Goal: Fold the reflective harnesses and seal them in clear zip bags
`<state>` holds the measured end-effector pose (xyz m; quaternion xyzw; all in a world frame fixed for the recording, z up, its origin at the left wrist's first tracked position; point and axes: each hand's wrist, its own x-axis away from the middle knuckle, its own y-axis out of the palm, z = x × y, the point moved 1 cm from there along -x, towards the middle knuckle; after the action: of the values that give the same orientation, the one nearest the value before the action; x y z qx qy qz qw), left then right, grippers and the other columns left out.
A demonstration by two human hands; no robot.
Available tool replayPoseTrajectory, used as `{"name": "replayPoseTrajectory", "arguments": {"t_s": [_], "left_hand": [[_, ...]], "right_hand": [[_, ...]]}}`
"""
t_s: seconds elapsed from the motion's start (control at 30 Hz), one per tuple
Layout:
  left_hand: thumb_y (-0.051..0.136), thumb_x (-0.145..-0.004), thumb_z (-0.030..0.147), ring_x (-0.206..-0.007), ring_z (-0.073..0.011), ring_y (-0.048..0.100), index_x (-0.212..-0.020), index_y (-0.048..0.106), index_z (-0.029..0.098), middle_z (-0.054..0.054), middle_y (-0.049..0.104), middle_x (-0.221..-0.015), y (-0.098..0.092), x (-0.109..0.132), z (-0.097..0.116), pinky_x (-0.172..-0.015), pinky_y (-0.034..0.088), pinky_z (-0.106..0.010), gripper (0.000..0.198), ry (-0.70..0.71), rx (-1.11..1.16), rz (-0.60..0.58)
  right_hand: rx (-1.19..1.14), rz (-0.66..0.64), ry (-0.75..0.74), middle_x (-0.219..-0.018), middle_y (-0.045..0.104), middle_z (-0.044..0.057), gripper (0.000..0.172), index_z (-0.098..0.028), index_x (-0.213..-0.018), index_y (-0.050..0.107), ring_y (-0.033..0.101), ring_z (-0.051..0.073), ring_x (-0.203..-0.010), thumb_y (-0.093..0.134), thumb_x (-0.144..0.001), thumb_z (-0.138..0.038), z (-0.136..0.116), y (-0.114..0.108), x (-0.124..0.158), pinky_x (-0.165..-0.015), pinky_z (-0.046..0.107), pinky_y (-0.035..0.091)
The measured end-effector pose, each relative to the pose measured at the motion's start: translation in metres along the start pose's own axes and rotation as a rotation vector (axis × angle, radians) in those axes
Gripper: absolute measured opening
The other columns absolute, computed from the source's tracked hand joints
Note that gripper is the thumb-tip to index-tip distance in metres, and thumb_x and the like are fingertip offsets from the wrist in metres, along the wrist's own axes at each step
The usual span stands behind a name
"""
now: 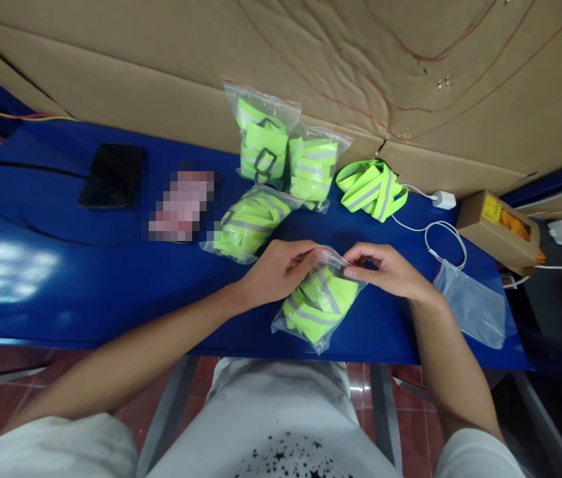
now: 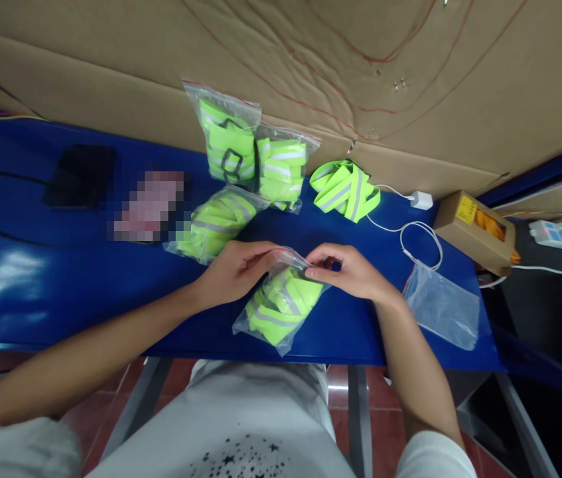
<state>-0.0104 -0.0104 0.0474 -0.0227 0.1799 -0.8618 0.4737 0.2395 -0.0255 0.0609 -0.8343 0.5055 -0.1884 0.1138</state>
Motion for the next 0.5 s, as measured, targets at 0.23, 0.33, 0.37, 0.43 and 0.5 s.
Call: {"name": "replayPoseTrajectory", "arguments": {"t_s": [0.23, 0.33, 0.37, 0.43, 0.5], "left_hand": [[0.062, -0.099, 0.04, -0.091, -0.0166, 0.074, -0.109, 0.076, 0.013, -0.007, 0.079, -0.104, 0.002, -0.004, -0.003, -0.078, 0.057, -0.022, 0.031, -0.042, 0.199, 0.067], [0.067, -0.096, 0.04, -0.083, -0.0163, 0.072, -0.102, 0.074, 0.014, -0.006, 0.078, -0.096, 0.004, -0.005, -0.007, -0.074, 0.057, -0.024, 0.028, -0.064, 0.248, 0.107], [0.067, -0.096, 0.04, -0.081, -0.0157, 0.071, -0.1, 0.074, 0.014, -0.006, 0.077, -0.094, 0.005, -0.005, -0.009, -0.073, 0.056, -0.024, 0.027, -0.059, 0.24, 0.11], [0.066, -0.097, 0.04, -0.08, -0.015, 0.07, -0.097, 0.073, 0.014, -0.005, 0.076, -0.092, 0.007, -0.004, -0.012, -0.073, 0.055, -0.024, 0.026, -0.043, 0.218, 0.12], [0.066, -0.097, 0.04, -0.08, -0.0149, 0.068, -0.094, 0.072, 0.014, -0.005, 0.075, -0.09, 0.008, -0.004, -0.016, -0.074, 0.054, -0.024, 0.027, -0.031, 0.205, 0.134]], "right_hand": [[-0.017, 0.114, -0.031, -0.083, 0.071, 0.002, 0.03, -0.018, -0.095, 0.076, 0.059, 0.012, -0.071, 0.078, -0.087, -0.046, 0.005, 0.009, -0.003, -0.066, 0.025, 0.045], [0.011, 0.15, -0.057, -0.081, 0.071, 0.002, 0.028, -0.019, -0.096, 0.076, 0.059, 0.012, -0.071, 0.078, -0.087, -0.046, 0.007, 0.01, -0.004, -0.065, 0.025, 0.045], [0.025, 0.156, -0.073, -0.081, 0.071, 0.002, 0.028, -0.019, -0.095, 0.076, 0.059, 0.012, -0.071, 0.078, -0.088, -0.046, 0.008, 0.011, -0.005, -0.065, 0.025, 0.045], [0.059, 0.167, -0.113, -0.082, 0.071, 0.002, 0.026, -0.019, -0.092, 0.076, 0.06, 0.013, -0.071, 0.077, -0.089, -0.044, 0.011, 0.013, -0.006, -0.067, 0.026, 0.046], [0.087, 0.175, -0.149, -0.079, 0.07, 0.002, 0.024, -0.019, -0.089, 0.075, 0.059, 0.013, -0.07, 0.076, -0.09, -0.043, 0.013, 0.015, -0.008, -0.066, 0.026, 0.045]]}}
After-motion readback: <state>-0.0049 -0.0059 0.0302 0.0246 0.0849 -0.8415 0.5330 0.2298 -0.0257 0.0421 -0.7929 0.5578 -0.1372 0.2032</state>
